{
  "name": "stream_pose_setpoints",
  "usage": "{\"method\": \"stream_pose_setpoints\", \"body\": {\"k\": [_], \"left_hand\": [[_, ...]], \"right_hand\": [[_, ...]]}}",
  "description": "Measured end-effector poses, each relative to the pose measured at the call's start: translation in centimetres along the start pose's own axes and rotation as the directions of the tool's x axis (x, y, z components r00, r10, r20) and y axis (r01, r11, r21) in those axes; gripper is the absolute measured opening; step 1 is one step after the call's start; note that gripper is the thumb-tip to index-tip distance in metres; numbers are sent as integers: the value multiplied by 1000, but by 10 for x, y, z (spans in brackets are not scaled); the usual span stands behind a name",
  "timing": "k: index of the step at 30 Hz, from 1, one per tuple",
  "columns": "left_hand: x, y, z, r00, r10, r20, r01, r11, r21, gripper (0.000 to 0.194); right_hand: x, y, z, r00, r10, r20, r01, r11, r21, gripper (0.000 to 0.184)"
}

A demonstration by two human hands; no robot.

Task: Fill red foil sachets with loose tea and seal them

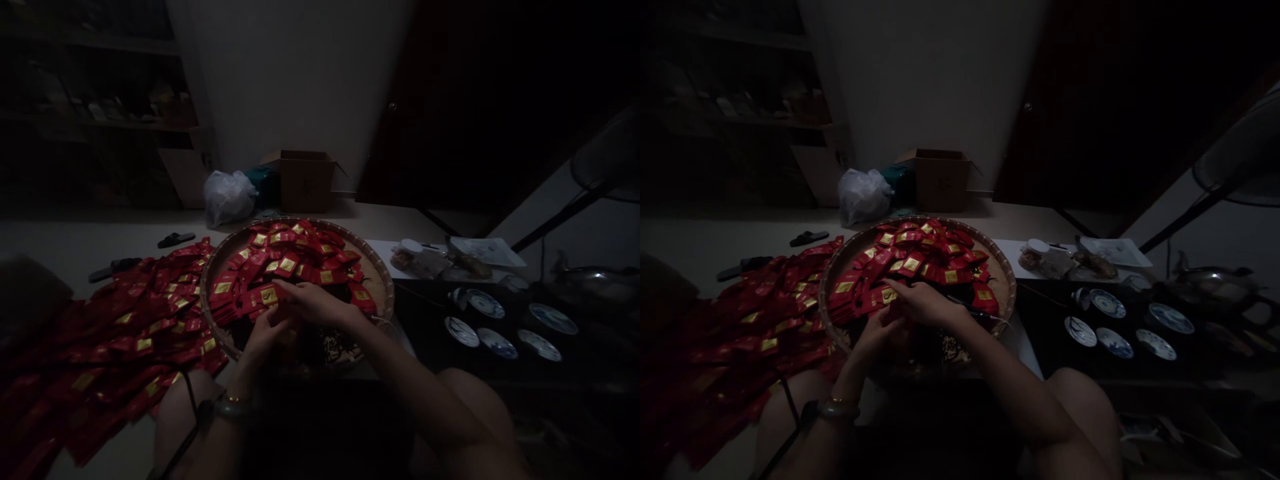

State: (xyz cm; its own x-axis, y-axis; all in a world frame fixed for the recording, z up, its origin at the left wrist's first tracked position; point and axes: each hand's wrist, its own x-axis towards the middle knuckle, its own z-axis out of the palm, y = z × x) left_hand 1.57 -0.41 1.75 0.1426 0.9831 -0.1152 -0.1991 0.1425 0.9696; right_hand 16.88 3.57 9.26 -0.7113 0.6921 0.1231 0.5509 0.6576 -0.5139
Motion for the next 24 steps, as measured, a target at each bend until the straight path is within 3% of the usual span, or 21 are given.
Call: {"method": "stream_pose_setpoints", "body": {"k": [2, 4, 7, 10, 12, 15, 19, 24], "left_hand": [[2, -2, 0, 1000, -3, -20, 2, 999, -51, 56], [4, -5, 0, 998, -18, -64, 14, 998, -67, 60], [4, -8, 0, 983, -16, -185, 0, 997, -82, 58], [3, -9, 0, 961, -33, -275, -17, 984, -175, 55], [2, -8, 0, 959, -50, -279, -13, 976, -219, 54], [2, -7, 0, 963, -47, -264, -15, 973, -228, 52], [2, -4, -3, 969, -10, -247, -31, 986, -161, 47], [0, -1, -6, 961, 166, -223, -155, 986, 67, 37]], "right_hand": [[2, 3, 4, 998, -19, 60, 19, 1000, -1, 67], [2, 5, 8, 998, -40, 41, 37, 997, 68, 69], [0, 9, 18, 982, -8, -187, 46, 979, 201, 69], [-4, 12, 34, 906, 186, -379, -61, 946, 317, 72], [-5, 16, 45, 886, 310, -346, -145, 893, 427, 61], [-7, 21, 56, 873, 409, -266, -187, 784, 592, 28], [-8, 27, 58, 828, 476, -295, -163, 709, 686, 26], [-13, 28, 59, 804, 481, -349, -136, 720, 680, 20]]}}
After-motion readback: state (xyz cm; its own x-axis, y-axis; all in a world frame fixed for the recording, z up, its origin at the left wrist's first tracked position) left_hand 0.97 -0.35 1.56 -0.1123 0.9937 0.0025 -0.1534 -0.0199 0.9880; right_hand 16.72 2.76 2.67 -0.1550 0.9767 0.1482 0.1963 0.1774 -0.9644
